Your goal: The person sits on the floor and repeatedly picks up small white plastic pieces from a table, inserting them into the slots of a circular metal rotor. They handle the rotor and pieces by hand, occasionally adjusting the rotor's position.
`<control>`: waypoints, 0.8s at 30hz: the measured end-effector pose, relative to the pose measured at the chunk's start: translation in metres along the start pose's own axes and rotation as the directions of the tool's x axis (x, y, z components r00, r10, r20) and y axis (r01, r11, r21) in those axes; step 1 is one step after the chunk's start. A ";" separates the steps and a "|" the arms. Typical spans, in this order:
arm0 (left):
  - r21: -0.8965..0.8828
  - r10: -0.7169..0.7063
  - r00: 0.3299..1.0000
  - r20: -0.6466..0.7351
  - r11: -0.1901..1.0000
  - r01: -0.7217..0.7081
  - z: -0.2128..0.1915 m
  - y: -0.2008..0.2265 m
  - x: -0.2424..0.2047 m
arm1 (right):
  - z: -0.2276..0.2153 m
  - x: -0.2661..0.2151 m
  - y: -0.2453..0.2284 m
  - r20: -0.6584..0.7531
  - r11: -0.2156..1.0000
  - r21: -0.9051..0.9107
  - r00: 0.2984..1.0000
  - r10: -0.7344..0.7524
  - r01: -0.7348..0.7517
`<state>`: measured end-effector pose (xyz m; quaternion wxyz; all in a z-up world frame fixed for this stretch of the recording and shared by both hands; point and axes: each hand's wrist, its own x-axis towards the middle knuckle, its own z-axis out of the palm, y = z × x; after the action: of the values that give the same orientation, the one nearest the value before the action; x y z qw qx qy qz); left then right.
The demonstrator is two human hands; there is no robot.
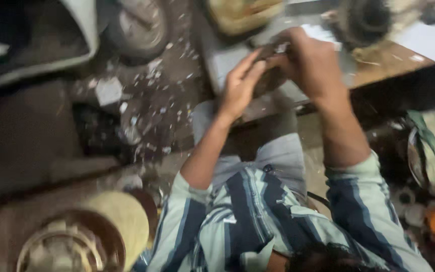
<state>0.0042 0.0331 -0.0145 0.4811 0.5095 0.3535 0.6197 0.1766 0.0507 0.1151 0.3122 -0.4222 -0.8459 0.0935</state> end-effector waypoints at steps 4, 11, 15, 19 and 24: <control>-0.201 -0.132 0.991 0.030 0.970 0.136 -0.005 0.009 -0.002 | -0.001 0.005 0.004 -0.064 0.998 -0.030 0.996 -0.065 0.063; -0.257 -0.072 0.997 0.042 0.963 0.080 -0.001 0.019 -0.003 | -0.005 0.001 0.007 -0.052 1.000 0.008 0.998 -0.020 0.020; -0.306 -0.101 0.992 0.072 0.945 0.118 -0.001 0.020 -0.004 | 0.003 0.002 0.001 -0.109 1.000 -0.005 0.994 0.024 -0.025; -0.285 -0.083 0.994 0.065 0.954 0.099 -0.001 0.018 -0.004 | 0.004 -0.001 0.002 -0.155 0.997 0.080 0.988 0.020 -0.008; -0.289 -0.080 0.996 0.046 0.953 0.090 0.000 0.017 -0.005 | -0.002 -0.002 0.003 -0.074 0.993 0.106 0.995 0.062 -0.054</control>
<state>0.0003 0.0237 0.0001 0.5829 0.4280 0.2722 0.6348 0.1805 0.0508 0.1143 0.3631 -0.4330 -0.8147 0.1301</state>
